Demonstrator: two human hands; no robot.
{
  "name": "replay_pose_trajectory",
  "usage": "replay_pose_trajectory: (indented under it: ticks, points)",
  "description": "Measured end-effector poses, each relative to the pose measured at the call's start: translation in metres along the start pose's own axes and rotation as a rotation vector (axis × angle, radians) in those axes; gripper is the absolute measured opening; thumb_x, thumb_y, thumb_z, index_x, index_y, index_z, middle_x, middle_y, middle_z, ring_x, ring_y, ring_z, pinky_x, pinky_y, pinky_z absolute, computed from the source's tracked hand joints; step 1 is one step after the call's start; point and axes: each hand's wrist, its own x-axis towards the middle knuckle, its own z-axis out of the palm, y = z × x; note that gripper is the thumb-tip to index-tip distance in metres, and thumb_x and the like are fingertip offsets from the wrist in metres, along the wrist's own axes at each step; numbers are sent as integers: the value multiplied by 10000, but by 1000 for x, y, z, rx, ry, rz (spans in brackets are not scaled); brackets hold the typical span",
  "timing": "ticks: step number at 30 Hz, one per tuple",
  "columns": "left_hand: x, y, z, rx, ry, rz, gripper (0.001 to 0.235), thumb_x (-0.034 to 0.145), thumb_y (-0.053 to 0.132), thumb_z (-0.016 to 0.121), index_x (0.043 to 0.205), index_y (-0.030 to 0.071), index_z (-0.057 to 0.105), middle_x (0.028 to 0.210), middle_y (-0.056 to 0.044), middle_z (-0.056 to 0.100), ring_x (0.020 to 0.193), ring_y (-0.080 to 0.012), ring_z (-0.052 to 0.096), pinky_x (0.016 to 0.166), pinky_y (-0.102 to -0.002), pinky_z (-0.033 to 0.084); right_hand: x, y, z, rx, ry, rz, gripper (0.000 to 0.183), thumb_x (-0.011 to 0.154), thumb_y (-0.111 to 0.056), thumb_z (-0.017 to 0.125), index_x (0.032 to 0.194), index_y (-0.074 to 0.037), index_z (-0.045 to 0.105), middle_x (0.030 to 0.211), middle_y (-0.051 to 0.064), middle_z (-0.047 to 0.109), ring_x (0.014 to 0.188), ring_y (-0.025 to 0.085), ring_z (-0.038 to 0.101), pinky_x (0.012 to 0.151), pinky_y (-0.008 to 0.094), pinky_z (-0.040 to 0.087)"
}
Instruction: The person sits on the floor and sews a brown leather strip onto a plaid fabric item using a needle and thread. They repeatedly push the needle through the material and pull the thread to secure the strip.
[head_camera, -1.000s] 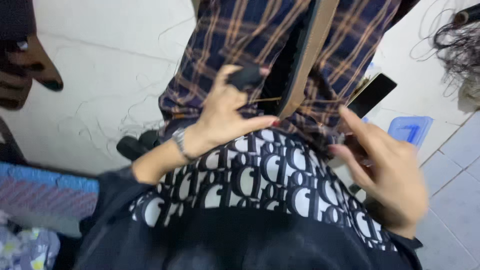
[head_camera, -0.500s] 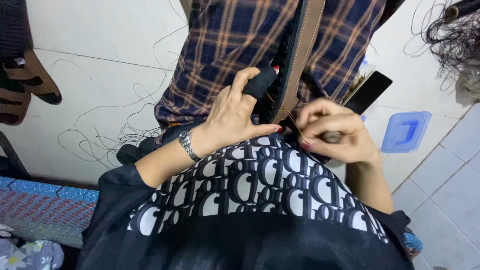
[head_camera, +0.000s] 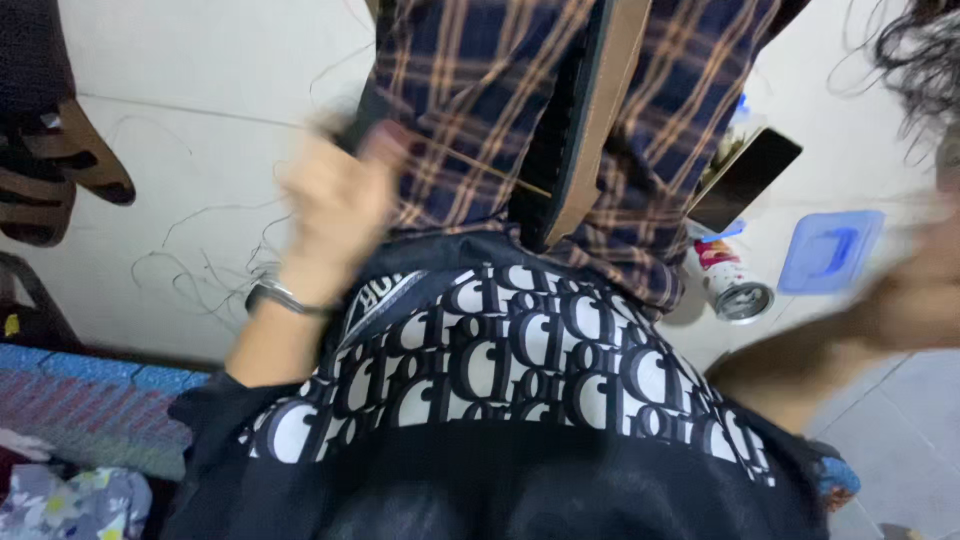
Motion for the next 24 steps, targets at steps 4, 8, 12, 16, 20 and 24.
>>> replay_pose_trajectory:
  ticks: [4,8,12,16,20,24]
  points:
    - [26,-16,-35,403,323,203,356,922,-40,861,1099,10,556,1031,-142,513,989,-334,527,881,-373,385,29,27,9,-1344,139,143,535,1008,57,548,1473,241,358,1513,448,333,1031,508,564,729,549,556]
    - [3,23,-2,131,-77,28,358,833,73,793,1079,14,540,966,-132,532,956,-343,543,853,-394,385,47,54,-10,-3007,365,333,705,831,-90,689,1470,64,434,1562,252,449,1057,366,669,734,435,609]
    - [9,37,22,119,-700,-107,518,843,531,736,716,37,645,558,-90,685,582,-385,685,528,-442,498,68,55,-44,-3188,160,487,130,865,-107,783,966,-26,771,869,154,760,744,400,717,651,451,546]
    - [3,29,46,-491,-710,141,309,995,298,639,1213,79,661,964,-83,648,720,-234,593,625,-334,509,50,1,-54,-2405,190,153,191,821,-172,746,797,-8,652,900,279,648,597,189,542,569,282,471]
    - [-1,24,53,121,-357,517,482,990,399,648,625,98,552,773,-36,458,631,-306,580,552,-398,466,85,15,-74,-2464,284,-441,240,973,-30,690,835,42,507,547,128,425,355,139,354,392,278,340]
    - [-3,36,31,25,-760,332,522,1058,258,547,605,79,359,682,-15,339,505,-164,294,437,-362,289,98,20,-65,-2431,507,-374,218,986,-143,709,829,-126,559,570,-22,469,424,53,378,371,207,307]
